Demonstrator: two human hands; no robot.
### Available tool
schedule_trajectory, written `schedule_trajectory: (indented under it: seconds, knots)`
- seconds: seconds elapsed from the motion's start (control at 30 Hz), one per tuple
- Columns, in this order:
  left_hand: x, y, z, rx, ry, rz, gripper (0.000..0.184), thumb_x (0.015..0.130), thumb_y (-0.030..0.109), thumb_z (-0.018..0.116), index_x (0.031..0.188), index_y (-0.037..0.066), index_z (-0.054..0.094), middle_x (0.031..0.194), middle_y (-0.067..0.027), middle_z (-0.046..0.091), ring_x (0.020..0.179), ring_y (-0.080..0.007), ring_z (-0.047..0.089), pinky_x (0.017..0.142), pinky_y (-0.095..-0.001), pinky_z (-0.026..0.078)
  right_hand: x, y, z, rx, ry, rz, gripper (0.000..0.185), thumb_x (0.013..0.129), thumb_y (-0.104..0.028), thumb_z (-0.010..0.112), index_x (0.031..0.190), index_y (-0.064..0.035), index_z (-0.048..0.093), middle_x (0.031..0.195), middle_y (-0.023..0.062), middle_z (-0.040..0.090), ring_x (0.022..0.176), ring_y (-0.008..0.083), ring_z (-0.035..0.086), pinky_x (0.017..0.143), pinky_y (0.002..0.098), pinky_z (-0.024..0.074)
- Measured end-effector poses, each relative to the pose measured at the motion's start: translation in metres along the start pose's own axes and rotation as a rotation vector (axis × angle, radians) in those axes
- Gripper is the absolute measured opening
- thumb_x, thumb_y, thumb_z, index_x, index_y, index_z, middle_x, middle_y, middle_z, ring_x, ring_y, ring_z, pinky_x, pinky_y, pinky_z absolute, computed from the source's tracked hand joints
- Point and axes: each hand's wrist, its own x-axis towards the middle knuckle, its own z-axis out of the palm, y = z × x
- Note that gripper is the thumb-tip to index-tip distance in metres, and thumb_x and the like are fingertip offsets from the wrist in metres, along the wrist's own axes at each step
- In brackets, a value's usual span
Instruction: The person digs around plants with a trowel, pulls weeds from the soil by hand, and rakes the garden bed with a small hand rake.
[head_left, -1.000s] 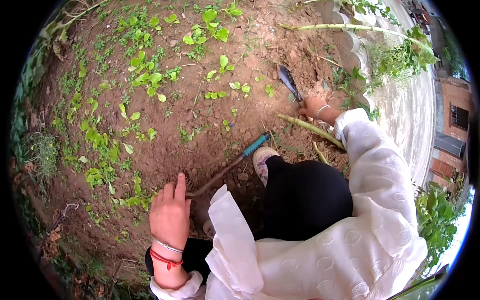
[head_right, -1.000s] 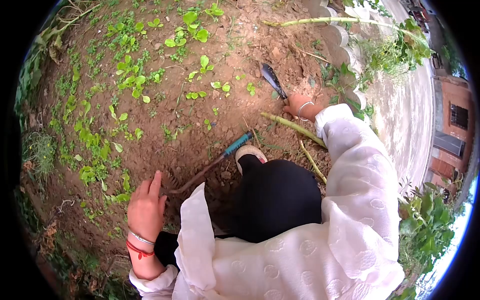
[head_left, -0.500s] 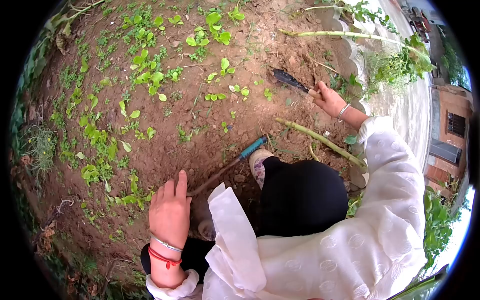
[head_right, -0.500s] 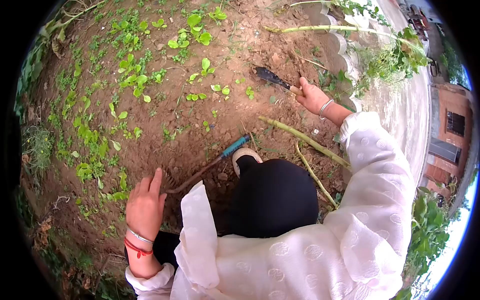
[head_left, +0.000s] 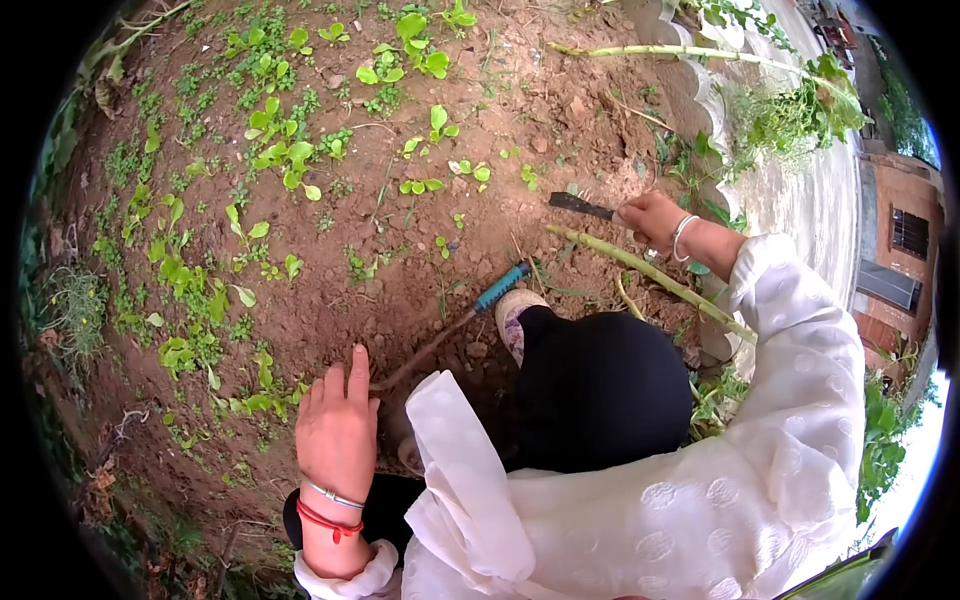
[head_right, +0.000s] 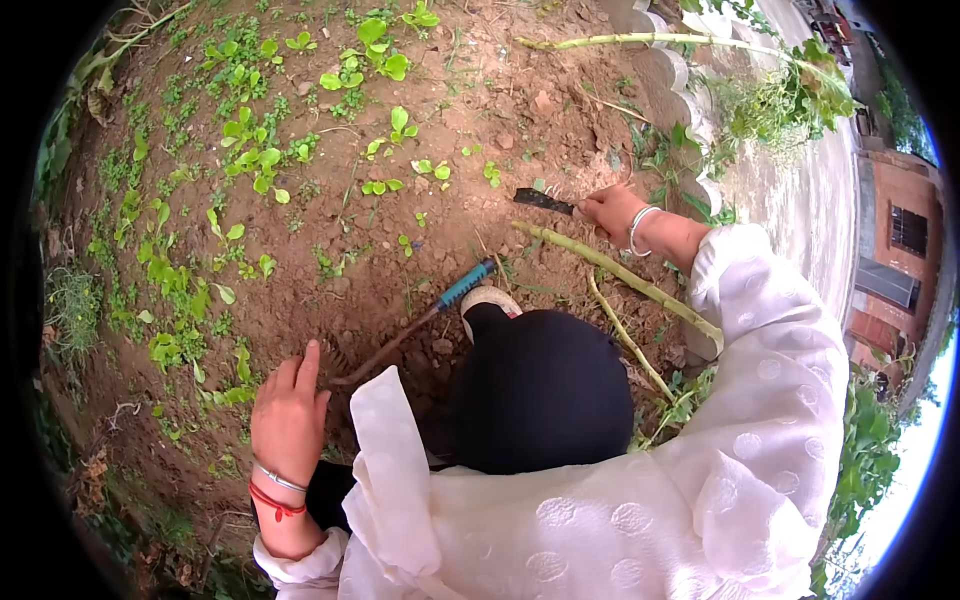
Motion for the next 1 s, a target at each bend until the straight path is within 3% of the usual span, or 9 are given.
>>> schedule_trajectory:
  seconds: [0.17, 0.37, 0.47, 0.57, 0.6, 0.77, 0.8, 0.97, 1.0]
  knots:
    - [0.014, 0.004, 0.000, -0.043, 0.016, 0.046, 0.059, 0.076, 0.015, 0.069, 0.131, 0.005, 0.049, 0.103, -0.0118, 0.057, 0.093, -0.0283, 0.058, 0.082, -0.0384, 0.048, -0.001, 0.008, 0.002, 0.386, -0.133, 0.182, 0.027, 0.098, -0.033, 0.047, 0.101, -0.0117, 0.063, 0.057, -0.0009, 0.050, 0.038, 0.0084, 0.039, 0.035, 0.0268, 0.0314]
    - [0.015, -0.011, 0.011, -0.032, -0.006, -0.024, 0.058, 0.076, 0.016, 0.069, 0.130, 0.006, 0.050, 0.099, -0.0114, 0.057, 0.091, -0.0290, 0.058, 0.079, -0.0390, 0.048, -0.005, 0.023, -0.025, 0.092, 0.200, -0.076, 0.033, 0.098, -0.031, 0.046, 0.089, -0.0051, 0.066, 0.056, 0.0025, 0.053, 0.041, 0.0123, 0.046, 0.039, 0.0298, 0.0347]
    - [0.012, -0.010, 0.005, -0.032, -0.034, -0.036, 0.059, 0.076, 0.016, 0.069, 0.131, 0.005, 0.049, 0.099, -0.0114, 0.057, 0.092, -0.0291, 0.058, 0.080, -0.0395, 0.048, -0.014, 0.020, -0.054, -0.257, 0.259, -0.237, 0.032, 0.092, -0.029, 0.053, 0.089, -0.0004, 0.068, 0.066, 0.0168, 0.062, 0.054, 0.0254, 0.061, 0.057, 0.0379, 0.0483]
    - [0.011, -0.005, 0.003, -0.024, 0.019, 0.013, 0.059, 0.077, 0.016, 0.069, 0.131, 0.006, 0.049, 0.100, -0.0110, 0.057, 0.093, -0.0285, 0.058, 0.080, -0.0399, 0.048, 0.011, 0.016, -0.019, -0.546, 0.314, -0.372, 0.030, 0.090, -0.028, 0.056, 0.096, -0.0006, 0.068, 0.072, 0.0190, 0.065, 0.066, 0.0292, 0.065, 0.065, 0.0401, 0.0496]
    - [0.011, -0.003, 0.002, -0.011, 0.006, 0.019, 0.059, 0.077, 0.016, 0.069, 0.131, 0.006, 0.049, 0.100, -0.0108, 0.057, 0.093, -0.0282, 0.058, 0.080, -0.0399, 0.048, 0.015, 0.004, -0.005, -0.474, 0.300, -0.257, 0.030, 0.088, -0.028, 0.056, 0.093, -0.0001, 0.068, 0.086, 0.0214, 0.067, 0.084, 0.0378, 0.064, 0.078, 0.0435, 0.0487]
    - [0.009, 0.010, 0.002, -0.018, -0.012, 0.091, 0.058, 0.077, 0.016, 0.069, 0.131, 0.006, 0.049, 0.101, -0.0104, 0.057, 0.092, -0.0273, 0.059, 0.081, -0.0390, 0.048, 0.024, 0.016, 0.018, 0.081, 0.195, 0.005, 0.033, 0.091, -0.030, 0.056, 0.091, -0.0001, 0.069, 0.064, 0.0123, 0.061, 0.052, 0.0242, 0.059, 0.050, 0.0377, 0.0462]
    - [0.010, 0.012, 0.002, -0.025, -0.005, 0.109, 0.058, 0.077, 0.016, 0.069, 0.131, 0.006, 0.049, 0.101, -0.0106, 0.057, 0.092, -0.0274, 0.059, 0.081, -0.0388, 0.048, 0.017, 0.012, 0.024, 0.214, 0.179, 0.054, 0.034, 0.094, -0.032, 0.053, 0.090, -0.0019, 0.068, 0.058, 0.0047, 0.053, 0.041, 0.0144, 0.047, 0.037, 0.0310, 0.0361]
    - [0.010, 0.000, 0.006, -0.038, 0.011, 0.057, 0.056, 0.078, 0.014, 0.068, 0.130, 0.006, 0.049, 0.101, -0.0116, 0.057, 0.092, -0.0298, 0.058, 0.080, -0.0395, 0.048, 0.043, 0.024, 0.001, 0.650, -0.272, 0.253, 0.038, 0.094, -0.037, 0.052, 0.085, -0.0049, 0.070, 0.059, 0.0033, 0.058, 0.039, 0.0130, 0.045, 0.035, 0.0286, 0.0346]
    - [0.009, -0.001, 0.005, -0.044, 0.018, 0.034, 0.056, 0.078, 0.013, 0.067, 0.130, 0.006, 0.049, 0.101, -0.0118, 0.056, 0.092, -0.0303, 0.058, 0.080, -0.0397, 0.048, 0.038, 0.028, -0.002, 0.549, -0.162, 0.185, 0.038, 0.094, -0.037, 0.051, 0.085, -0.0046, 0.070, 0.060, 0.0040, 0.058, 0.040, 0.0136, 0.046, 0.036, 0.0294, 0.0361]
